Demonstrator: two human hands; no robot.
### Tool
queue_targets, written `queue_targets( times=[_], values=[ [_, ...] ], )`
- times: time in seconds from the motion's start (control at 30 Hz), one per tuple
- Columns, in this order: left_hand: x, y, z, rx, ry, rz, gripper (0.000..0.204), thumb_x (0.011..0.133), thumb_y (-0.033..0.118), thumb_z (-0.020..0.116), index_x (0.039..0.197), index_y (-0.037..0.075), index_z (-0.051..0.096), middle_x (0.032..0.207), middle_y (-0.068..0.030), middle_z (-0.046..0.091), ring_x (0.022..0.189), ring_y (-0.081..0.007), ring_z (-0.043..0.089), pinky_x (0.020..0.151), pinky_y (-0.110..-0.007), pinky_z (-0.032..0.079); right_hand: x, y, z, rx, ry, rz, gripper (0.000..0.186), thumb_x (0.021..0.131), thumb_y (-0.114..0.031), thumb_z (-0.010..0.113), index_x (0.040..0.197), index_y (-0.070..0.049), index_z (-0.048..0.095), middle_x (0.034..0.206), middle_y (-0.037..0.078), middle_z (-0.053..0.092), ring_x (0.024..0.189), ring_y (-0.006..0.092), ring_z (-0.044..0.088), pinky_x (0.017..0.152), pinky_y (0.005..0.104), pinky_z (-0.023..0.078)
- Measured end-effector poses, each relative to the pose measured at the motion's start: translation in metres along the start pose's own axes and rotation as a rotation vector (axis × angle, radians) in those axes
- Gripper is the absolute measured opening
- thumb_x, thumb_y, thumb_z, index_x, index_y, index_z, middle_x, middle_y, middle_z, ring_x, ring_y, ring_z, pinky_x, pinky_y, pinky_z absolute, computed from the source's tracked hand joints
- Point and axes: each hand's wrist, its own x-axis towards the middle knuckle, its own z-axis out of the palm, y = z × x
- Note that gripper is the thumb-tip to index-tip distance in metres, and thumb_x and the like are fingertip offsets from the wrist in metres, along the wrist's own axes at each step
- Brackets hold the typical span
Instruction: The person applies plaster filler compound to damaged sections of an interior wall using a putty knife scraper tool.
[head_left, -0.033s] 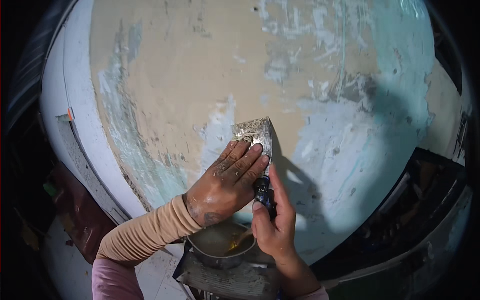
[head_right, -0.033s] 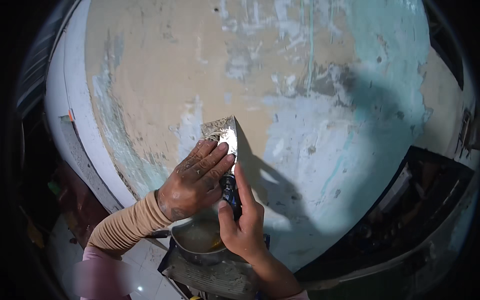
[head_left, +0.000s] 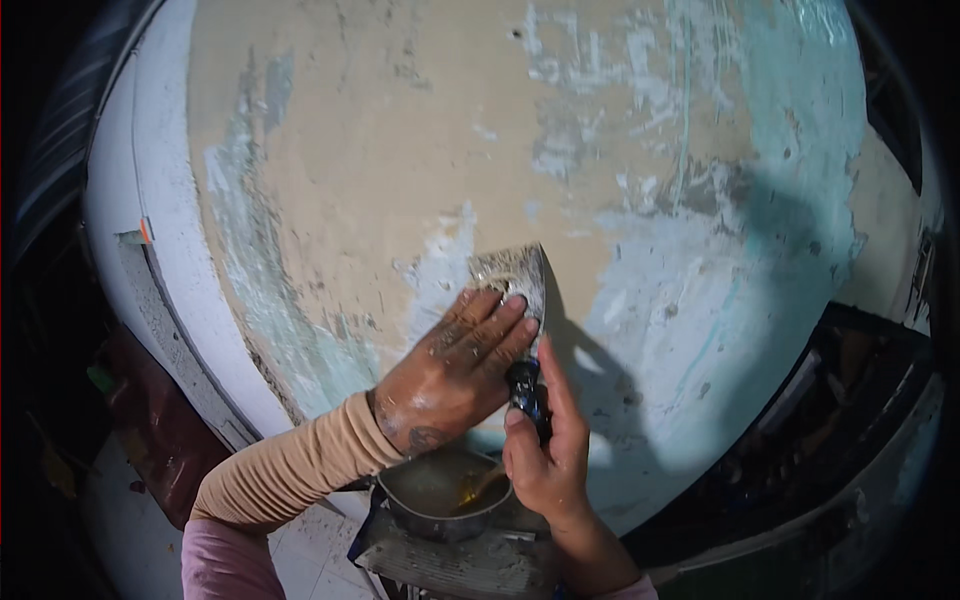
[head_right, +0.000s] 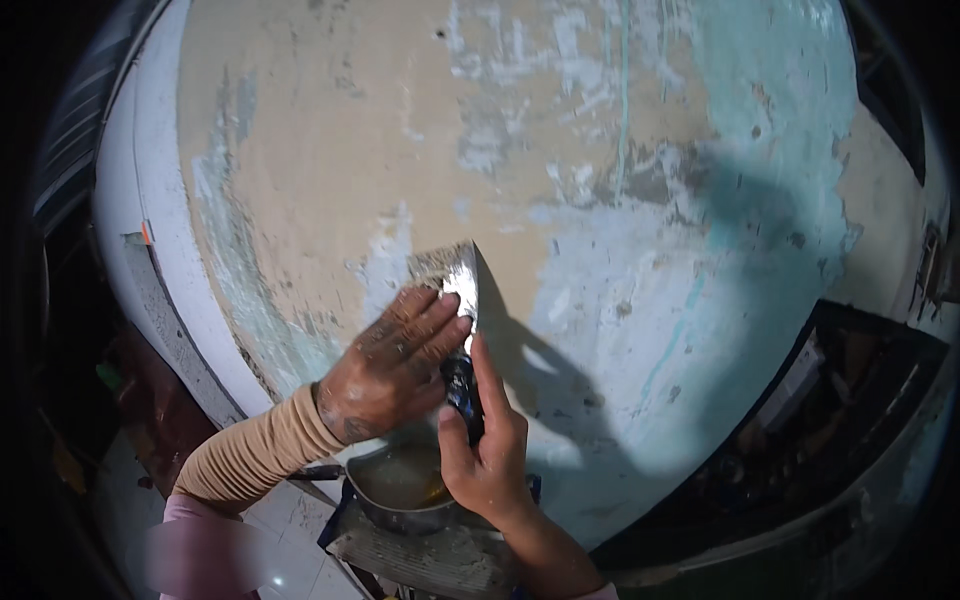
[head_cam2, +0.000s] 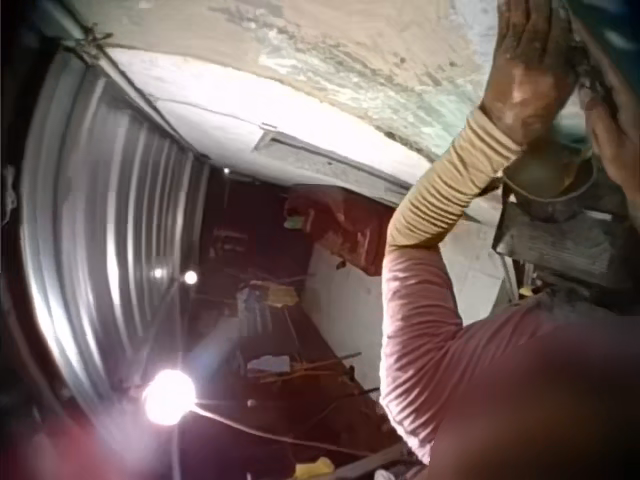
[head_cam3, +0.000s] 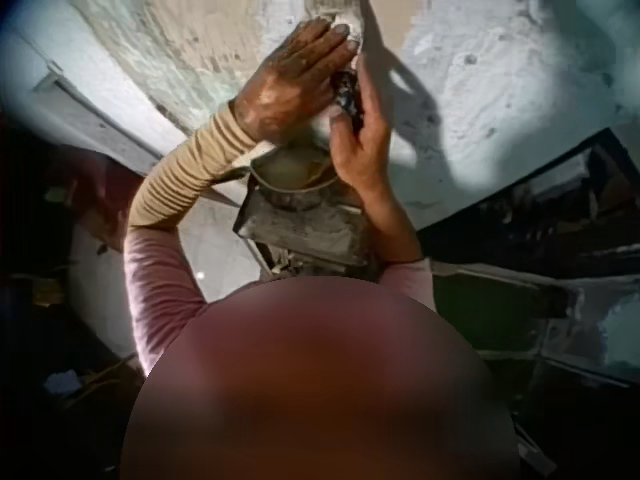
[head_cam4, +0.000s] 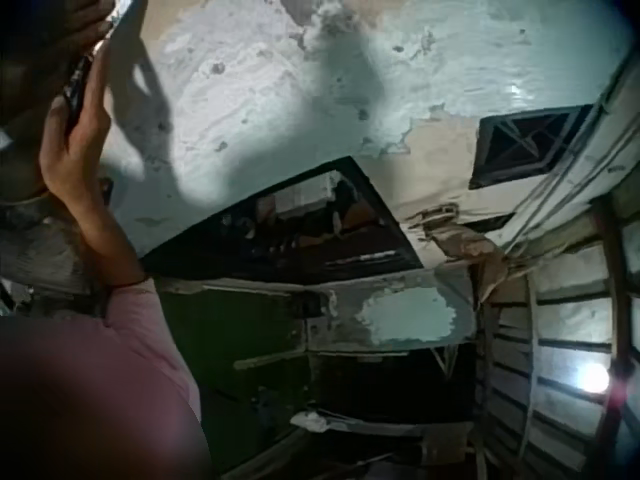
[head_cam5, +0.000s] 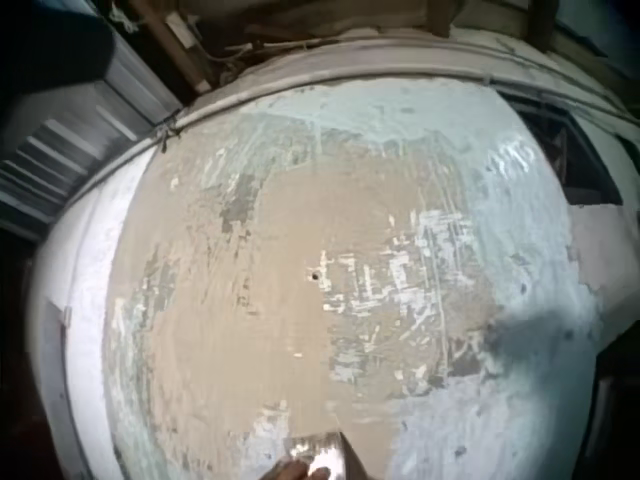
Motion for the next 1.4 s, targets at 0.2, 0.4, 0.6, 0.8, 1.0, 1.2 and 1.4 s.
queue_targets(
  times=[0.2, 0.4, 0.6, 0.8, 1.0, 1.2, 1.4],
  values=[
    [-0.029, 0.031, 0.019, -0.051, -0.055, 0.037, 0.068, 0.074, 0.017, 0.073, 0.136, -0.003, 0.053, 0.14, -0.0229, 0.052, 0.132, -0.0393, 0.048, 0.112, -0.049, 0.039, -0.053, 0.023, -0.014, -0.095, 0.033, -0.066, 0.064, 0.088, -0.003, 0.054, 0.147, 0.01, 0.032, 0.106, 0.016, 0.065, 0.078, 0.0126, 0.059, 0.072, 0.0243, 0.048],
    [-0.031, 0.03, 0.017, -0.122, -0.084, 0.028, 0.071, 0.075, 0.021, 0.074, 0.138, -0.003, 0.051, 0.142, -0.0247, 0.05, 0.131, -0.0434, 0.048, 0.11, -0.051, 0.04, -0.057, 0.024, -0.01, -0.117, 0.024, 0.011, 0.067, 0.088, -0.004, 0.055, 0.148, 0.009, 0.03, 0.092, 0.012, 0.066, 0.072, 0.0099, 0.057, 0.066, 0.0255, 0.048],
    [-0.031, 0.019, 0.02, -0.206, -0.09, 0.024, 0.075, 0.073, 0.02, 0.076, 0.139, -0.005, 0.05, 0.142, -0.0262, 0.049, 0.136, -0.0439, 0.042, 0.113, -0.052, 0.036, -0.045, 0.029, -0.009, -0.143, -0.014, -0.088, 0.069, 0.088, -0.005, 0.055, 0.15, 0.007, 0.027, 0.111, 0.024, 0.066, 0.084, 0.0198, 0.066, 0.074, 0.0306, 0.051],
    [0.002, -0.005, -0.001, -0.007, 0.083, 0.01, 0.07, 0.07, 0.015, 0.077, 0.133, -0.004, 0.055, 0.139, -0.0265, 0.051, 0.133, -0.0424, 0.046, 0.112, -0.05, 0.039, 0.009, 0.008, 0.002, -0.144, 0.026, -0.231, 0.065, 0.087, -0.002, 0.054, 0.148, 0.007, 0.033, 0.113, 0.026, 0.065, 0.093, 0.0248, 0.068, 0.08, 0.0327, 0.052],
    [-0.001, -0.001, -0.029, -0.035, -0.012, 0.032, 0.059, 0.079, 0.015, 0.074, 0.132, -0.003, 0.056, 0.139, -0.0226, 0.052, 0.13, -0.0408, 0.05, 0.111, -0.05, 0.04, -0.001, 0.001, 0.004, -0.103, -0.012, -0.192, 0.067, 0.088, -0.004, 0.057, 0.149, 0.005, 0.033, 0.111, 0.022, 0.067, 0.092, 0.0233, 0.068, 0.081, 0.0315, 0.051],
    [-0.099, 0.012, -0.024, -0.26, -0.303, -0.085, 0.042, 0.08, 0.01, 0.068, 0.121, -0.001, 0.065, 0.119, -0.021, 0.065, 0.108, -0.0336, 0.065, 0.097, -0.043, 0.051, -0.077, 0.015, -0.071, -0.375, -0.157, 0.177, 0.056, 0.084, 0.0, 0.06, 0.14, -0.001, 0.052, 0.1, 0.008, 0.069, 0.083, 0.0069, 0.055, 0.075, 0.0218, 0.046],
    [-0.095, -0.008, 0.002, -0.478, -0.799, -0.242, 0.025, 0.083, 0.009, 0.063, 0.105, 0.003, 0.073, 0.087, -0.0136, 0.072, 0.071, -0.0283, 0.069, 0.069, -0.04, 0.056, -0.065, 0.008, -0.077, -0.56, -0.249, -0.146, 0.054, 0.08, 0.0, 0.063, 0.134, -0.004, 0.058, 0.104, 0.023, 0.069, 0.089, 0.0307, 0.069, 0.08, 0.0365, 0.052]
  ],
)
